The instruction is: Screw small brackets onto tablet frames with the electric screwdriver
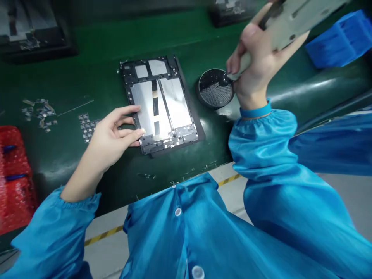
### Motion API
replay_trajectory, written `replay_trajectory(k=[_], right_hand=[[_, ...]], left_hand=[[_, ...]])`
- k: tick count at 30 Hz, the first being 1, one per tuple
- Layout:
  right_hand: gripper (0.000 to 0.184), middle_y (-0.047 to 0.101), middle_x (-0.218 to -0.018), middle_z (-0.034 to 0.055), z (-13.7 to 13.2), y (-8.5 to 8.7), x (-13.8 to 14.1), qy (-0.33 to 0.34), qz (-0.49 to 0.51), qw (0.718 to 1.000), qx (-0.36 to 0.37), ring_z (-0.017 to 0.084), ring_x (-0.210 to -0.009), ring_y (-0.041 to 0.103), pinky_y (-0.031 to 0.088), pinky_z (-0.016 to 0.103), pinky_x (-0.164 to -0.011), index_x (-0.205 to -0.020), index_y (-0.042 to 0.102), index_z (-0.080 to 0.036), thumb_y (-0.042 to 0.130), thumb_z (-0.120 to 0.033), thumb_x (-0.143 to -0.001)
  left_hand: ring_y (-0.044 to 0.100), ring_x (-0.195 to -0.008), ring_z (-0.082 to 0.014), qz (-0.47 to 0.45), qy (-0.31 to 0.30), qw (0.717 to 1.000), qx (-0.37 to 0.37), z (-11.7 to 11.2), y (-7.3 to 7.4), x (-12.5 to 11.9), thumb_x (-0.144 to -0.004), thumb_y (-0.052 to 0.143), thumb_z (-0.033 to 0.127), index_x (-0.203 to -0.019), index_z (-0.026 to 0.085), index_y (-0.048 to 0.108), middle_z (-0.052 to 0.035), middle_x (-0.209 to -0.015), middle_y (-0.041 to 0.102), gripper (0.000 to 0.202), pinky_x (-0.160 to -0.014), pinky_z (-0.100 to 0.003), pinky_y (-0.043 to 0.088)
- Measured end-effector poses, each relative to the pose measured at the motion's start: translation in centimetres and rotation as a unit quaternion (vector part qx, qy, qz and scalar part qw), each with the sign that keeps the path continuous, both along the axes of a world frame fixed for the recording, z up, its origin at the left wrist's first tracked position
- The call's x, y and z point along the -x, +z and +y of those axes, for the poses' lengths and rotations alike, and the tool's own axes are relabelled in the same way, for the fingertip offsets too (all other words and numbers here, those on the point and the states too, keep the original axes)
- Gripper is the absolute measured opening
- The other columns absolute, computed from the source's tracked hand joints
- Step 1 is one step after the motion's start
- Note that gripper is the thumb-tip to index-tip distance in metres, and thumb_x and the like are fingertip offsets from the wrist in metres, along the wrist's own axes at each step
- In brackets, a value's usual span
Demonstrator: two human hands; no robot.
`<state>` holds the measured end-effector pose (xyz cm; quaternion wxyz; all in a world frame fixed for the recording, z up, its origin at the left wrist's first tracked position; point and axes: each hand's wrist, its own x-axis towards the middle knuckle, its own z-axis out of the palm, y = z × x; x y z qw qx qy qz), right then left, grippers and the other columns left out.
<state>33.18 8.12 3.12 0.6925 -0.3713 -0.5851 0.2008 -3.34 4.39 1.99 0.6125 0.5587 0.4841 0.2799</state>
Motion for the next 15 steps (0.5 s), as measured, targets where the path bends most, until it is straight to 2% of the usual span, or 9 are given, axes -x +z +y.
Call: replay_trajectory(k=[1,3,6,9,12,15], right_hand=[[0.075,0.044,-0.083,-0.005,0.4,-0.7,-1.2,-0.002,0.02,1.0,-0.012,0.0,-0.05,0.035,0.023,0.021,-0.043,-0.126,0.03,-0.018,0.082,-0.056,-0.088],[0.08,0.047,-0.087,-0.0049,0.9,-1.7,-2.4,-0.009,0.048,0.999,-0.022,0.0,-0.049,0.034,0.024,0.022,-0.042,-0.126,0.03,-0.019,0.085,-0.059,-0.084],[0.09,0.057,-0.1,-0.0058,1.5,-2.9,-2.6,-0.036,0.066,0.997,-0.03,-0.005,-0.048,0.033,0.027,0.017,-0.043,-0.135,0.034,-0.021,0.087,-0.067,-0.079],[0.098,0.058,-0.104,-0.0078,2.4,-4.4,-2.9,-0.064,0.072,0.994,-0.051,-0.008,-0.049,0.032,0.026,0.01,-0.045,-0.142,0.033,-0.023,0.083,-0.076,-0.076],[0.098,0.059,-0.11,-0.0076,3.1,-5.7,-4.0,-0.078,0.074,0.993,-0.041,-0.007,-0.051,0.035,0.027,0.01,-0.045,-0.142,0.029,-0.023,0.082,-0.074,-0.078],[0.097,0.058,-0.109,-0.0076,3.1,-6.1,-4.5,-0.085,0.073,0.993,-0.038,-0.007,-0.051,0.035,0.027,0.011,-0.045,-0.14,0.029,-0.022,0.082,-0.076,-0.078]], left_hand=[[0.078,-0.077,-0.0156,0.005,-0.002,1.0,-0.002,0.0,0.1,0.1,-0.076,0.106,0.027,-0.143,0.029,0.08,-0.0079,-0.122,0.068,0.072,-0.064,-0.025,0.075],[0.079,-0.08,-0.0163,0.009,-0.007,1.0,-0.001,0.0,0.2,0.2,-0.078,0.105,0.026,-0.145,0.031,0.08,-0.008,-0.125,0.068,0.072,-0.066,-0.026,0.075],[0.081,-0.083,-0.0163,0.012,-0.003,1.0,-0.001,-0.2,0.4,0.3,-0.08,0.103,0.021,-0.145,0.034,0.08,-0.0059,-0.125,0.069,0.07,-0.069,-0.023,0.075],[0.082,-0.083,-0.0152,0.008,0.005,1.0,-0.007,-0.4,0.6,0.3,-0.081,0.102,0.015,-0.145,0.037,0.08,-0.0032,-0.122,0.07,0.07,-0.071,-0.021,0.075],[0.083,-0.084,-0.0155,0.0,0.004,1.0,-0.01,-0.4,0.5,0.4,-0.082,0.1,0.012,-0.146,0.039,0.08,-0.0024,-0.121,0.07,0.073,-0.071,-0.021,0.075],[0.083,-0.083,-0.0156,-0.006,0.005,1.0,-0.011,-0.4,0.2,0.5,-0.082,0.1,0.011,-0.145,0.039,0.081,-0.0027,-0.121,0.07,0.072,-0.07,-0.021,0.075]])
